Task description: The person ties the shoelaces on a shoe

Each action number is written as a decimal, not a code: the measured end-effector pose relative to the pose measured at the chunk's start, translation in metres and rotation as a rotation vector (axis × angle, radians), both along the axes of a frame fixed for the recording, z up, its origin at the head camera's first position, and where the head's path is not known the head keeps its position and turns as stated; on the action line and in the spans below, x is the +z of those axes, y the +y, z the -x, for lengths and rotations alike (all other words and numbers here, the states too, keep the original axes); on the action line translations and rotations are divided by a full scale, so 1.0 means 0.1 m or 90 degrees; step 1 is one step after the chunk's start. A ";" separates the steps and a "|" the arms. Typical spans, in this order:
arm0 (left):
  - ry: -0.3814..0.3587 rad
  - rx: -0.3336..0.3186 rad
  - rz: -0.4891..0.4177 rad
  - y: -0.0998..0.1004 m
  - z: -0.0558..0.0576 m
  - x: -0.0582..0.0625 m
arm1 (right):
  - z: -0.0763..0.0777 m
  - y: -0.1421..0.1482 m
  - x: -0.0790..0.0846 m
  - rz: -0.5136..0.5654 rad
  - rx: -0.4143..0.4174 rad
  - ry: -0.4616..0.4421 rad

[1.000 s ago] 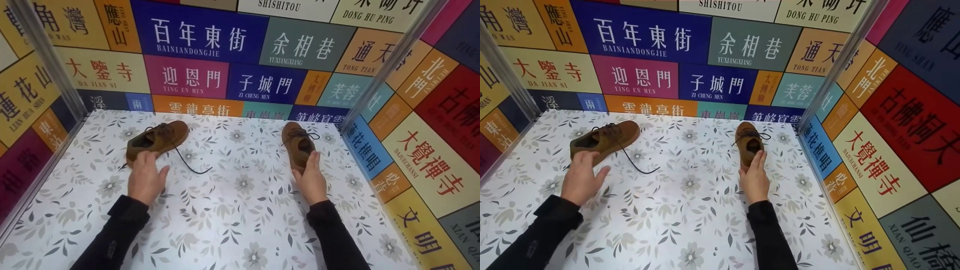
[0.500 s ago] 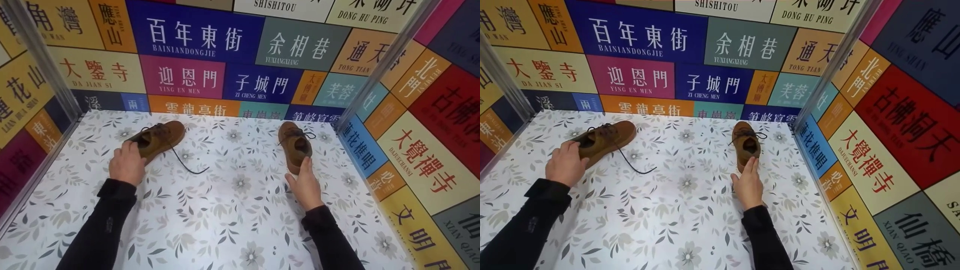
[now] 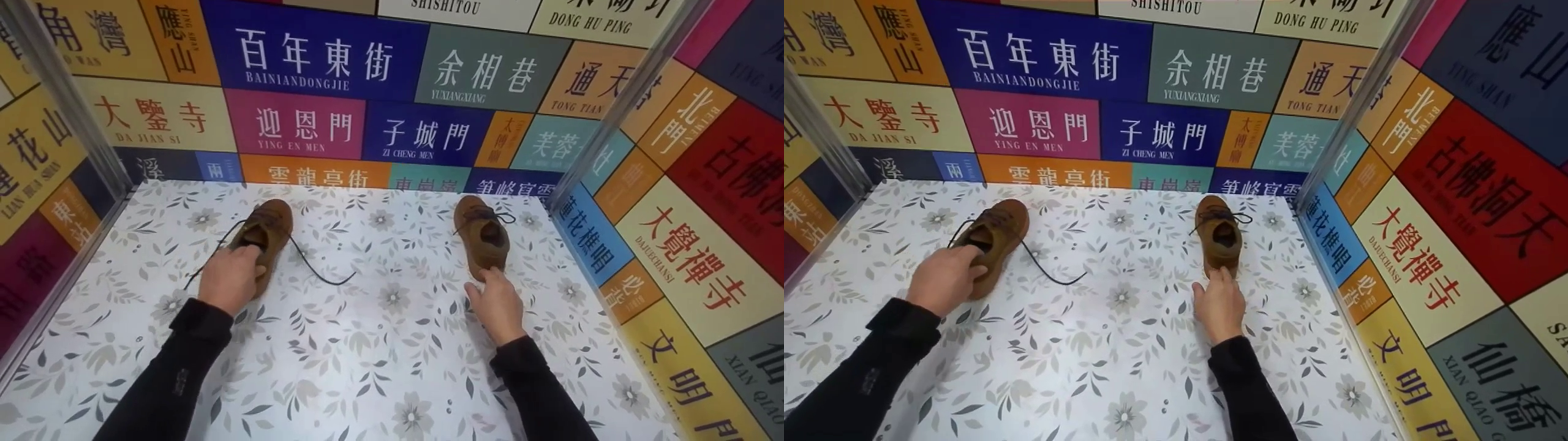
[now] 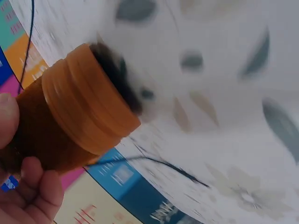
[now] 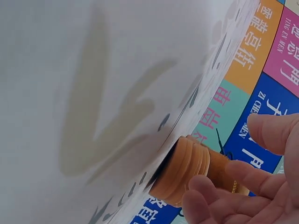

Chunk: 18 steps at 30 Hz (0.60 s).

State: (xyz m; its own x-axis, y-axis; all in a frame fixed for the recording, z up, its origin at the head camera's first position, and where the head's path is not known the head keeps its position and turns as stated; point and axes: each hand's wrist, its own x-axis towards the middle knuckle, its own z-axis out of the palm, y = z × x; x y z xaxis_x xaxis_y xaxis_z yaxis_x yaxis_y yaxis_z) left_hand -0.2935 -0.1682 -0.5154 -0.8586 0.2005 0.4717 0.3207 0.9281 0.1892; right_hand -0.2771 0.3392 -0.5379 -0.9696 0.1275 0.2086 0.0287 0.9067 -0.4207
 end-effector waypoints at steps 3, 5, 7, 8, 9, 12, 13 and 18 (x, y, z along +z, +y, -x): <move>0.044 -0.017 0.004 0.24 -0.12 -0.01 | -0.02 -0.04 0.01 0.001 0.023 -0.011; 0.075 -0.034 0.005 0.42 -0.21 -0.03 | -0.04 -0.07 0.00 0.009 0.038 -0.026; 0.107 -0.054 0.015 0.60 -0.31 -0.06 | -0.07 -0.10 0.01 0.018 0.051 -0.035; 0.122 -0.065 0.019 0.69 -0.36 -0.07 | -0.08 -0.12 0.01 0.026 0.054 -0.038; 0.138 -0.076 0.026 0.78 -0.42 -0.09 | -0.09 -0.13 0.01 0.033 0.058 -0.041; 0.177 -0.102 0.051 1.04 -0.59 -0.12 | -0.13 -0.20 0.00 0.052 0.063 -0.053; 0.186 -0.106 0.058 1.12 -0.65 -0.13 | -0.14 -0.22 0.00 0.056 0.069 -0.055; 0.223 -0.119 0.078 1.46 -0.96 -0.10 | -0.24 -0.40 -0.01 0.094 0.141 -0.065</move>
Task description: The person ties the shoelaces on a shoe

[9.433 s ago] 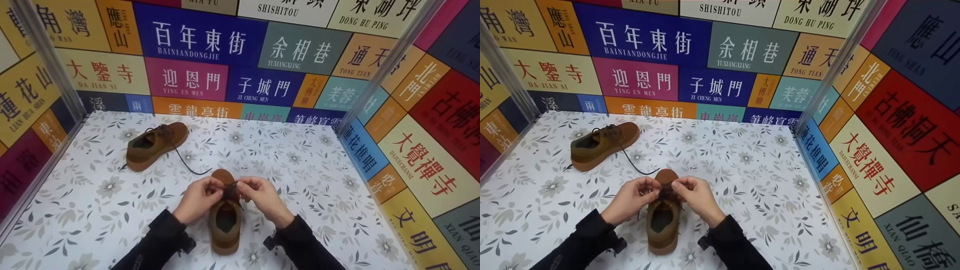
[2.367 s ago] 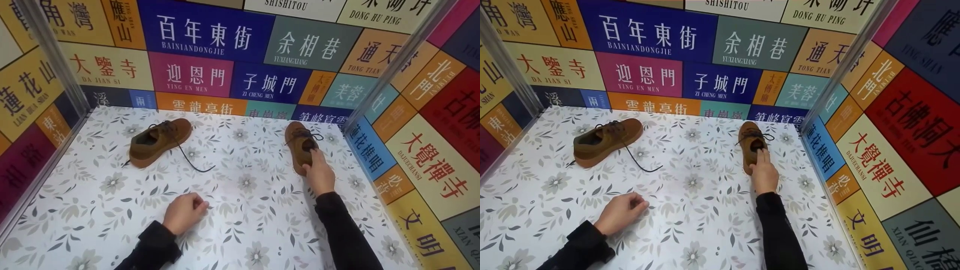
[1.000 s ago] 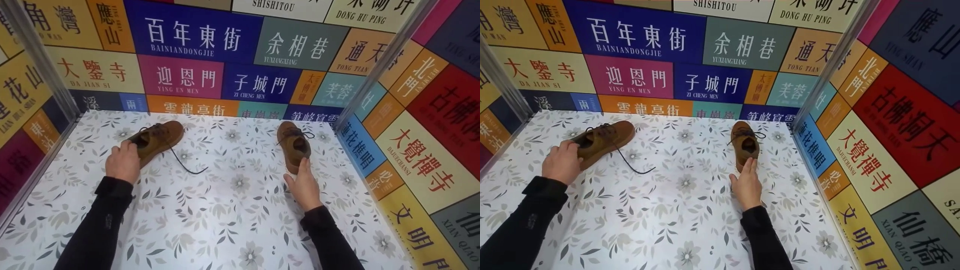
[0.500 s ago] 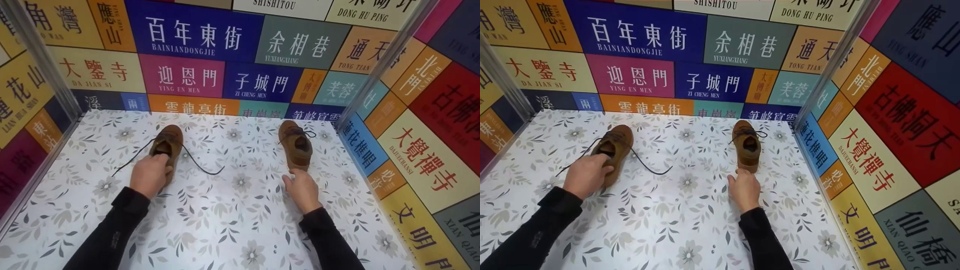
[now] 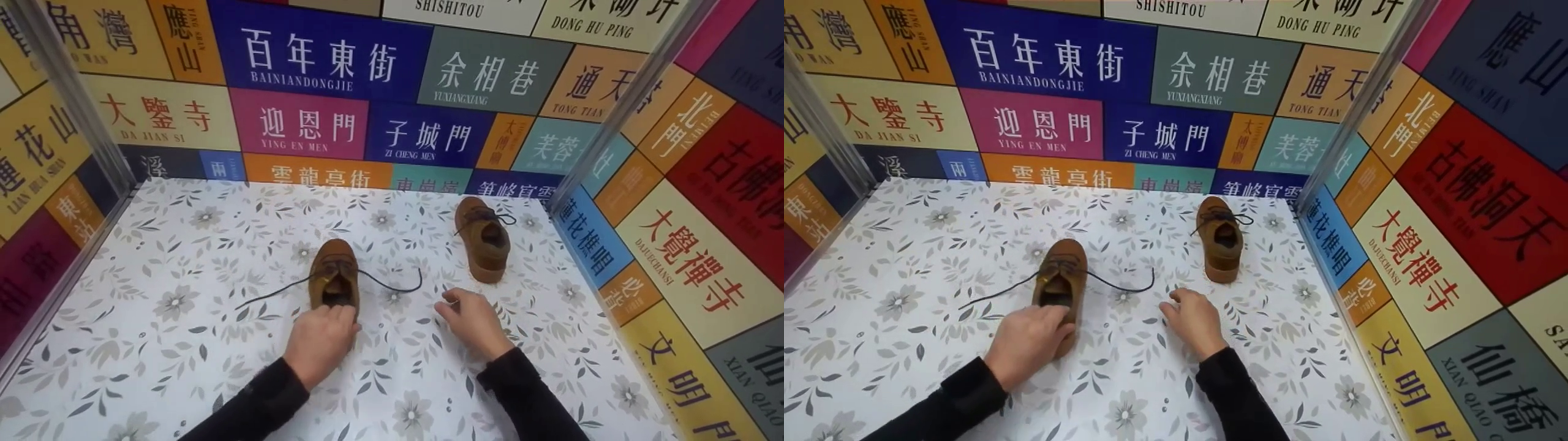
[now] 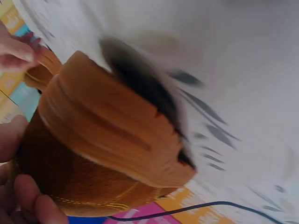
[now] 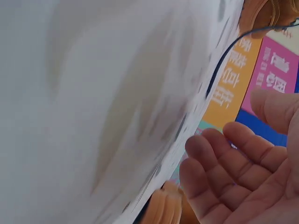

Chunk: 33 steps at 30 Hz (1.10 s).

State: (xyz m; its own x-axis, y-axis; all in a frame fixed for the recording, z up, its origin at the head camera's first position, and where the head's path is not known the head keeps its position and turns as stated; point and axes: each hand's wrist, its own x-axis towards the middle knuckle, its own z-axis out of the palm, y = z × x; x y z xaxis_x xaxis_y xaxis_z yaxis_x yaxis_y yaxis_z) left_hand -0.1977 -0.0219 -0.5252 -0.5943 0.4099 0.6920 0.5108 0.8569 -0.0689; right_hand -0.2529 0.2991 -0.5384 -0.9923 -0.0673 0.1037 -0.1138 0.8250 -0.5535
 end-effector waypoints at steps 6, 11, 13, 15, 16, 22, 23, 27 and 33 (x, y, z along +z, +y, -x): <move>-0.004 -0.030 0.041 0.28 -0.35 0.04 | -0.12 -0.28 0.05 0.053 0.161 0.005; -0.025 -0.078 0.057 0.40 -0.55 0.06 | -0.21 -0.48 0.13 0.076 0.215 0.060; -0.022 -0.099 0.053 0.43 -0.60 0.05 | -0.22 -0.54 0.16 0.082 0.226 0.087; -0.017 -0.116 0.048 0.45 -0.63 0.04 | -0.23 -0.58 0.17 0.081 0.238 0.108; -0.016 -0.122 0.046 0.45 -0.65 0.04 | -0.24 -0.59 0.17 0.077 0.245 0.117; -0.026 -0.136 0.036 0.47 -0.71 0.01 | -0.27 -0.64 0.13 0.073 0.262 0.117; -0.025 -0.137 0.035 0.47 -0.72 0.02 | -0.27 -0.65 0.13 0.072 0.259 0.111; -0.045 -0.154 0.019 0.43 -0.72 0.06 | -0.28 -0.67 0.14 0.064 0.239 0.093; -0.102 -0.144 -0.121 0.24 -0.40 0.19 | -0.26 -0.69 0.13 0.072 0.241 0.111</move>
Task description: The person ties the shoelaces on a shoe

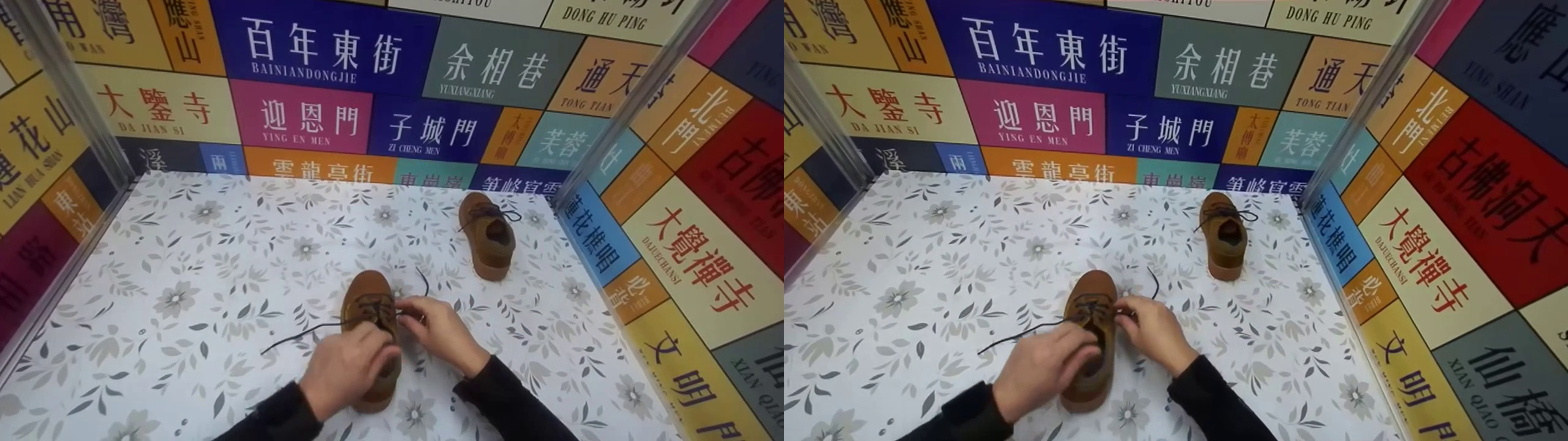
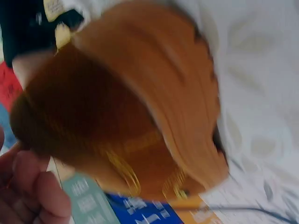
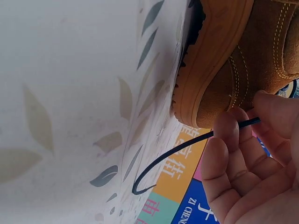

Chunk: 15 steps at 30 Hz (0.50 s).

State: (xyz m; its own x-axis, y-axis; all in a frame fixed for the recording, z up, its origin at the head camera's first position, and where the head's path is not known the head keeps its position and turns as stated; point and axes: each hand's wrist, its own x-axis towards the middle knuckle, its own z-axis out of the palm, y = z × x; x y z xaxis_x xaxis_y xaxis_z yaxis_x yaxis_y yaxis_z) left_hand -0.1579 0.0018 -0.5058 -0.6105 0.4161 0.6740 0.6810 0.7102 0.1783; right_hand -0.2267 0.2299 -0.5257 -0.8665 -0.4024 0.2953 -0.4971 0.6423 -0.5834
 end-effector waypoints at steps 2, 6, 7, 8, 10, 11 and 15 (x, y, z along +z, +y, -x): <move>-0.048 0.034 -0.025 -0.11 0.17 0.01 | 0.00 0.01 0.00 0.007 0.004 0.003; -0.186 0.096 -0.019 -0.29 0.38 -0.04 | -0.02 0.03 0.00 0.004 0.016 -0.005; -0.215 0.102 -0.015 -0.31 0.39 -0.06 | -0.02 0.03 0.00 0.003 0.019 -0.006; -0.238 0.108 -0.016 -0.32 0.40 -0.07 | -0.02 0.03 0.01 0.001 0.022 -0.009; -0.253 0.106 -0.023 -0.33 0.41 -0.09 | -0.03 0.04 0.02 0.000 0.024 -0.010; -0.252 0.103 -0.027 -0.33 0.41 -0.09 | -0.03 0.04 0.03 0.000 0.024 -0.010; -0.235 0.092 -0.036 -0.32 0.42 -0.08 | -0.04 0.05 0.07 0.005 0.026 -0.016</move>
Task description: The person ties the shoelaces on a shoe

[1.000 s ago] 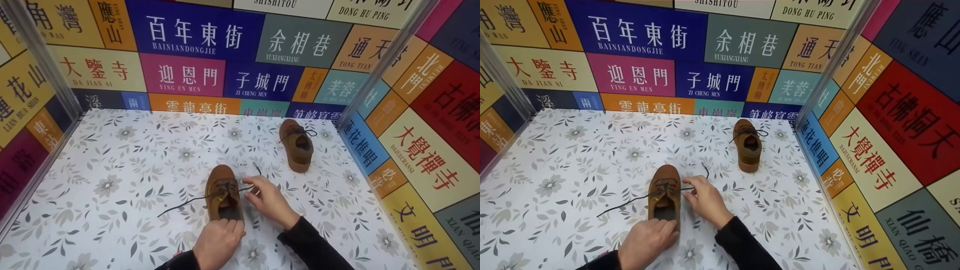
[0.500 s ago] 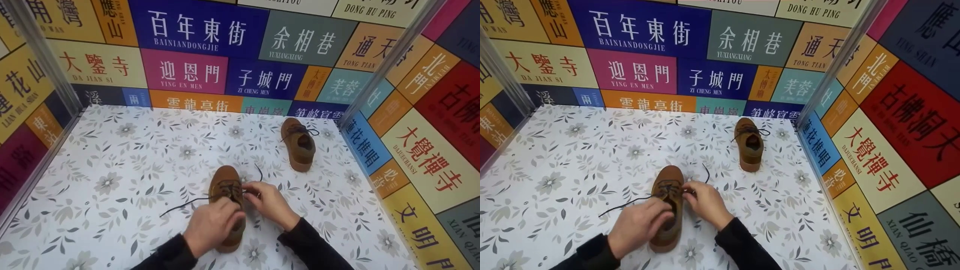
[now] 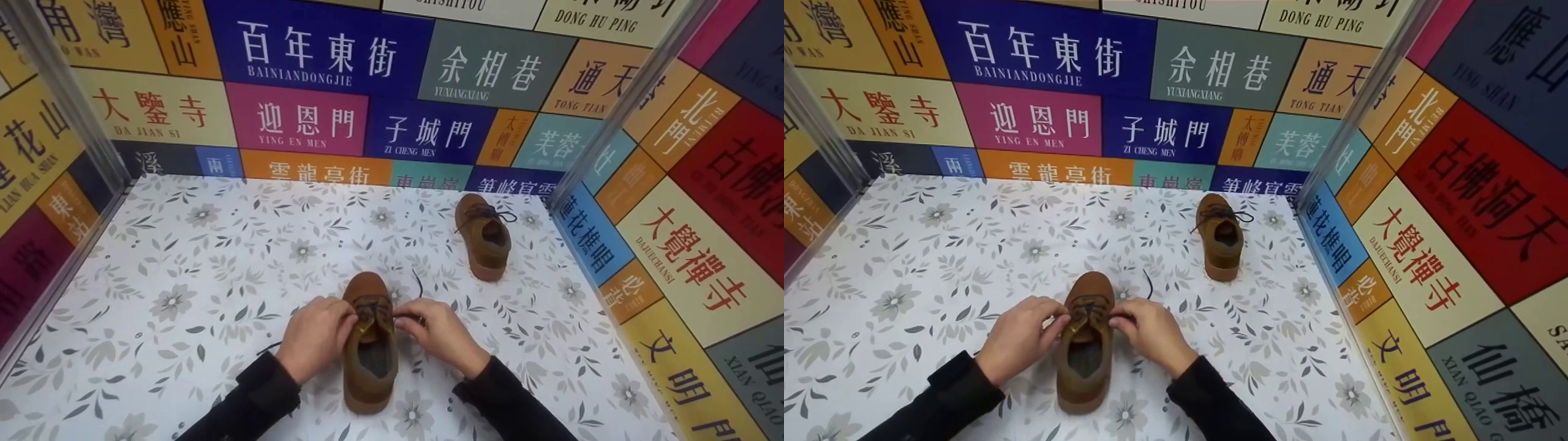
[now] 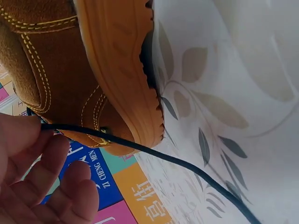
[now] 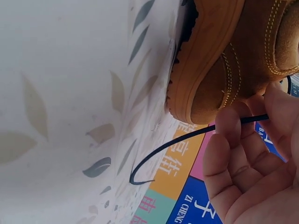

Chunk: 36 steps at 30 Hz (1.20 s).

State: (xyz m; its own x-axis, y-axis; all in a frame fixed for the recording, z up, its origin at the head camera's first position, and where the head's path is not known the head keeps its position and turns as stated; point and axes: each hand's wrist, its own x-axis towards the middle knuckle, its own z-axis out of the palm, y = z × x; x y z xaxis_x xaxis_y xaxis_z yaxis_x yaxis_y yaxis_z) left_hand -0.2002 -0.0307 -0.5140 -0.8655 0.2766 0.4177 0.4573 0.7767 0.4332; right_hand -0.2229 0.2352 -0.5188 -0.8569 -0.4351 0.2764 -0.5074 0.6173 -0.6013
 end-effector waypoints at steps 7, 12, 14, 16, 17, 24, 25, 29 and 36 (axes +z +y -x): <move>-0.058 -0.039 0.001 -0.08 0.00 0.00 | -0.02 0.09 0.06 0.009 0.033 -0.004; 0.056 -0.075 0.063 -0.19 0.03 -0.01 | -0.03 0.20 0.06 0.003 0.047 0.056; 0.133 -0.058 0.094 -0.23 0.04 -0.02 | -0.03 0.23 0.05 -0.011 0.042 0.102; 0.180 -0.035 0.106 -0.23 0.05 -0.02 | -0.03 0.23 0.05 -0.034 0.024 0.159; 0.185 -0.023 0.103 -0.23 0.05 -0.01 | -0.03 0.23 0.06 -0.043 0.013 0.185; 0.004 -0.016 -0.052 -0.05 0.05 0.08 | -0.02 0.11 0.14 -0.015 -0.034 0.159; -0.025 -0.019 -0.091 -0.02 0.06 0.09 | -0.02 0.09 0.15 -0.002 -0.032 0.148; -0.127 -0.048 -0.255 0.14 0.14 0.15 | -0.03 -0.03 0.23 0.066 -0.007 0.122; -0.244 -0.101 -0.351 0.38 0.23 0.19 | -0.03 -0.27 0.30 0.161 0.079 -0.008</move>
